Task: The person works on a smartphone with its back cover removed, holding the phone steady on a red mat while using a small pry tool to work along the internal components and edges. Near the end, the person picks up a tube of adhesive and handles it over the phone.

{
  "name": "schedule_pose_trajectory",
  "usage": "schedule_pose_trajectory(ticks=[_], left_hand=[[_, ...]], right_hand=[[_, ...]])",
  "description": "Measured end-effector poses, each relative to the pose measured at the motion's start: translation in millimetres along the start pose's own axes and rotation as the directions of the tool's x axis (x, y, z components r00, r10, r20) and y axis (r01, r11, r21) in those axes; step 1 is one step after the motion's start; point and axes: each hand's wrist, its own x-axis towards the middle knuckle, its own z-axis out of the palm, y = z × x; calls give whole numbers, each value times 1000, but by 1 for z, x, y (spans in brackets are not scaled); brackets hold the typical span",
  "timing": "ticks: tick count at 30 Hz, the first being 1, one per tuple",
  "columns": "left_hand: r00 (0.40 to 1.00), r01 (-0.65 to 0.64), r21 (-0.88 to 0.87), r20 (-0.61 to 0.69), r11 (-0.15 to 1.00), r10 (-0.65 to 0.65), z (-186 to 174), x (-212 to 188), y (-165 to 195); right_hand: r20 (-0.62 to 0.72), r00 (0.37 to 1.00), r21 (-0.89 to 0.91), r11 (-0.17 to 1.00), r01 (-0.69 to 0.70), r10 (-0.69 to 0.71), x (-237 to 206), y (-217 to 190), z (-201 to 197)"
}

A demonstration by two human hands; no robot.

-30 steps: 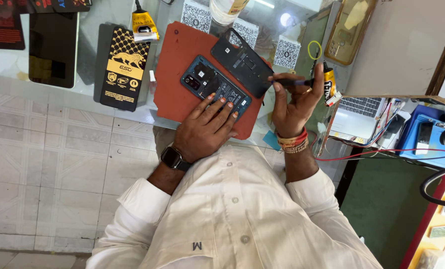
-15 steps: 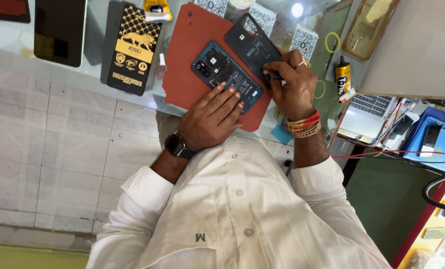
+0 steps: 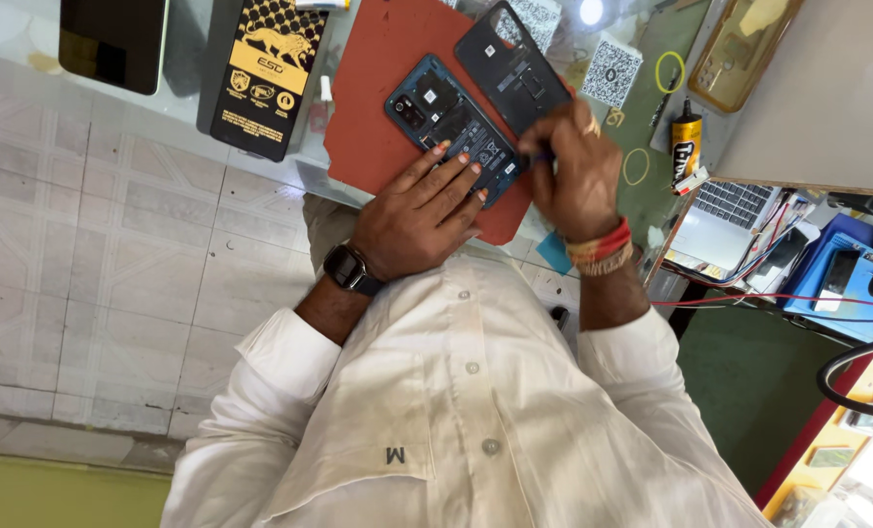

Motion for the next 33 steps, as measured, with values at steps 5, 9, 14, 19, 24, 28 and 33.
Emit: schedule_pose_trajectory(ticks=[5,9,14,19,24,28,33], left_hand=[[1000,-8,6,-10,1000,8,2,-1,-3],[1000,-14,-2,5,1000,14,2,-2,-4],[1000,-9,0,0,1000,9,2,-2,-4],[1000,-11,18,-15,1000,11,2,-3,-5],[1000,-7,19,-15,1000,8,4,-4,-6],[1000,-12,30,-13,999,12,5,-6,-6],[1000,-8,34,-11,999,8,7,-7,-7]], right_hand=[[-47,998,59,997,54,-52,-29,-16,16],[-79,997,88,996,1,6,-39,-14,27],[-90,996,102,995,19,-10,-41,-10,29],[-87,996,93,995,36,-28,-40,-10,29],[-91,996,96,995,-2,11,-41,-10,30],[-88,996,113,993,-15,25,-42,-9,30],[-93,995,134,991,-22,35,-43,-11,30]])
